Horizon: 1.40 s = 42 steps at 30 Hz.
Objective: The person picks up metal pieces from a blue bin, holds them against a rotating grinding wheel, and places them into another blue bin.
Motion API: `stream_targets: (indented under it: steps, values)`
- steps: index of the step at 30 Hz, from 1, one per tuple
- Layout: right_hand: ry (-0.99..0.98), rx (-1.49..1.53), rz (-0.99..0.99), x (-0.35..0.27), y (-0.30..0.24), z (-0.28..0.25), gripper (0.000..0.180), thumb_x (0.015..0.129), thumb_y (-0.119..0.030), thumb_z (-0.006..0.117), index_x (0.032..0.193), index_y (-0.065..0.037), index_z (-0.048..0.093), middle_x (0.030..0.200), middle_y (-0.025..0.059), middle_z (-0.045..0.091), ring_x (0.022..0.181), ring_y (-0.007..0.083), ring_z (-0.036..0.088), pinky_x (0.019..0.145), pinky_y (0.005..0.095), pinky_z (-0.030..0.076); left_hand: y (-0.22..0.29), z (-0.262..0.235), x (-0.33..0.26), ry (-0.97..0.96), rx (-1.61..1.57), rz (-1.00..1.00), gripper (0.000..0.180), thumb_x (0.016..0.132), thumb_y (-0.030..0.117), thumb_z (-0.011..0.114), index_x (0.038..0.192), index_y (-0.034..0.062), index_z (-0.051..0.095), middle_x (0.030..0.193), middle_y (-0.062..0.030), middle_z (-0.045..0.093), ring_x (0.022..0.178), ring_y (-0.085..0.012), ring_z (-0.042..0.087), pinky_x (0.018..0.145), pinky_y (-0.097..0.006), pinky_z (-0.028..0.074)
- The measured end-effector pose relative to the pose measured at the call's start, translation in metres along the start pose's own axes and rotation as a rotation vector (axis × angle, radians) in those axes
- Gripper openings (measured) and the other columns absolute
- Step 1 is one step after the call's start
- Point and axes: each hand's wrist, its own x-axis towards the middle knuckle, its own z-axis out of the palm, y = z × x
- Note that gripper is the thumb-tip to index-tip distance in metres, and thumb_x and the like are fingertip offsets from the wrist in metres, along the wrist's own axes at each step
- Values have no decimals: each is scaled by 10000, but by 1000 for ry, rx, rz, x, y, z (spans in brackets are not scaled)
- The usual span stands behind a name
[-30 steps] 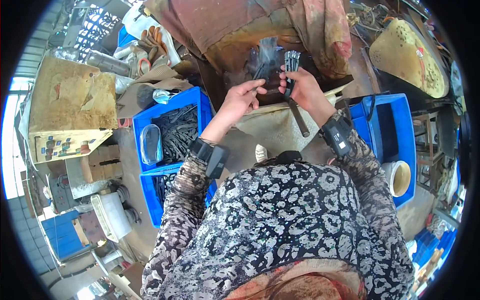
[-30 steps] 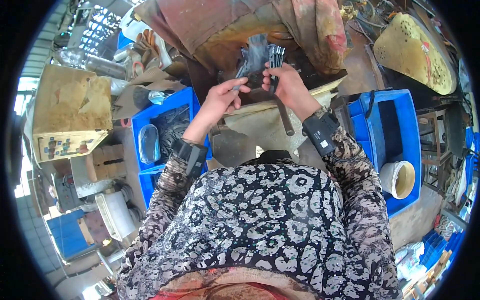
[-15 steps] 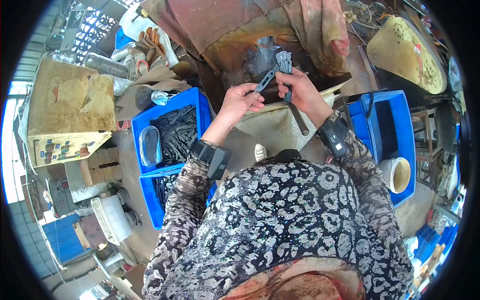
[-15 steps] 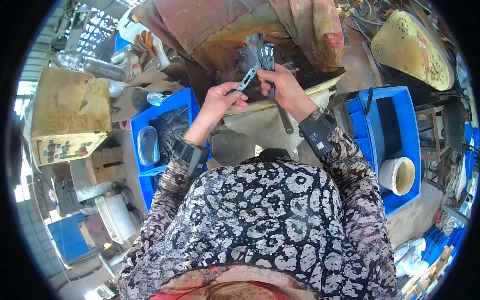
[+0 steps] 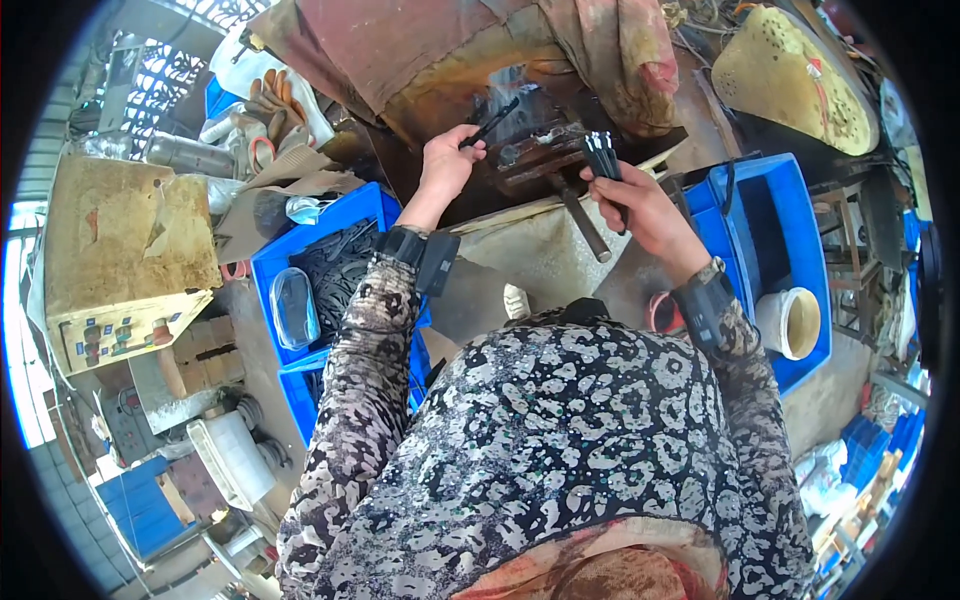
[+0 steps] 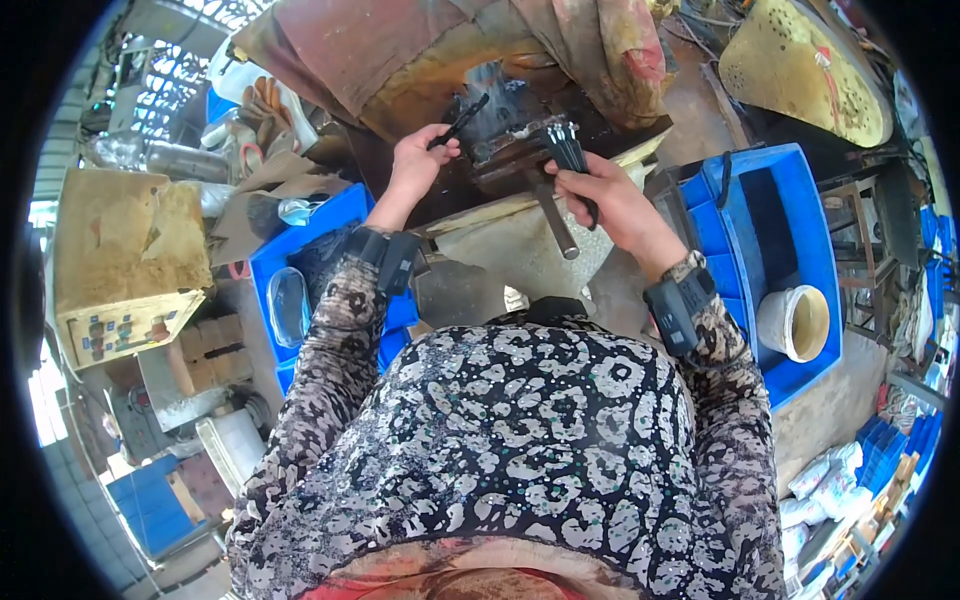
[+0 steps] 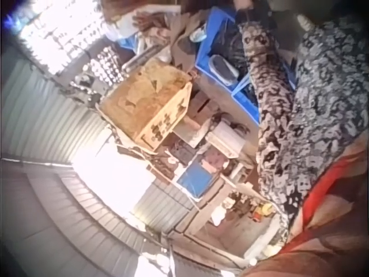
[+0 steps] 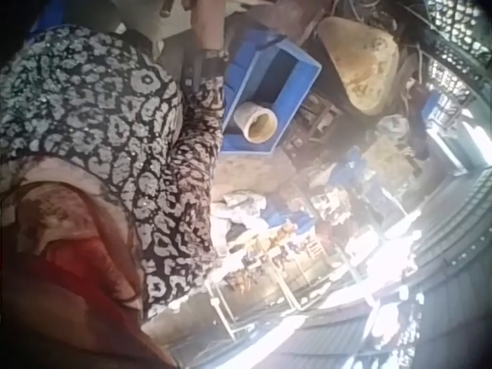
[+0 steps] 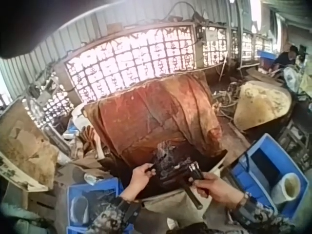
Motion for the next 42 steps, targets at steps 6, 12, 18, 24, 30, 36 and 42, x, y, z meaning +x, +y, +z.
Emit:
stream_targets:
  steps: [6,12,18,24,30,36,42]
  values:
    - [129,-174,5,-25,8,1,198,918,-168,601,1071,-43,596,612,-102,387,470,3,304,428,189,196,-26,7,15,-9,63,-9,285,867,-81,507,1106,14,630,881,-26,662,786,-92,627,705,-232,502]
    - [314,-221,-10,-13,10,-6,180,895,-191,640,1020,-65,613,570,-115,363,432,-5,270,397,194,157,-1,0,-3,-97,-349,-137,233,901,-26,513,1113,22,592,878,-38,645,721,-88,596,633,-227,506]
    - [343,-182,-1,30,-7,5,198,893,-240,645,976,-65,604,602,-90,386,432,4,276,383,208,164,48,-2,-39,-382,-733,-111,151,932,91,556,1077,53,577,854,-37,618,622,-79,526,545,-221,452]
    - [42,189,-7,64,-12,24,159,909,-210,618,849,-120,501,628,-64,410,440,27,303,385,215,183,82,12,-66,-502,-805,-111,197,938,126,562,1122,55,556,931,-64,609,653,-94,530,545,-219,443]
    - [171,226,-172,68,-23,16,211,887,-183,655,796,-119,476,593,-58,405,425,38,315,381,222,197,72,-25,-80,-278,-816,-45,470,954,70,479,1397,130,335,1199,-213,590,713,-149,635,650,-284,565]
    - [124,80,-178,70,-32,39,175,890,-191,653,808,-118,517,568,-68,390,418,31,303,382,215,193,60,-27,-68,-15,-476,-96,321,944,-1,407,1197,18,603,1123,-121,622,759,-167,645,676,-271,560]
    - [98,21,-186,81,-30,52,143,891,-192,653,838,-120,541,558,-85,389,418,18,294,386,207,194,82,-13,-77,-163,-495,-89,271,955,71,483,1186,-27,583,1068,-104,635,915,-191,659,706,-273,560]
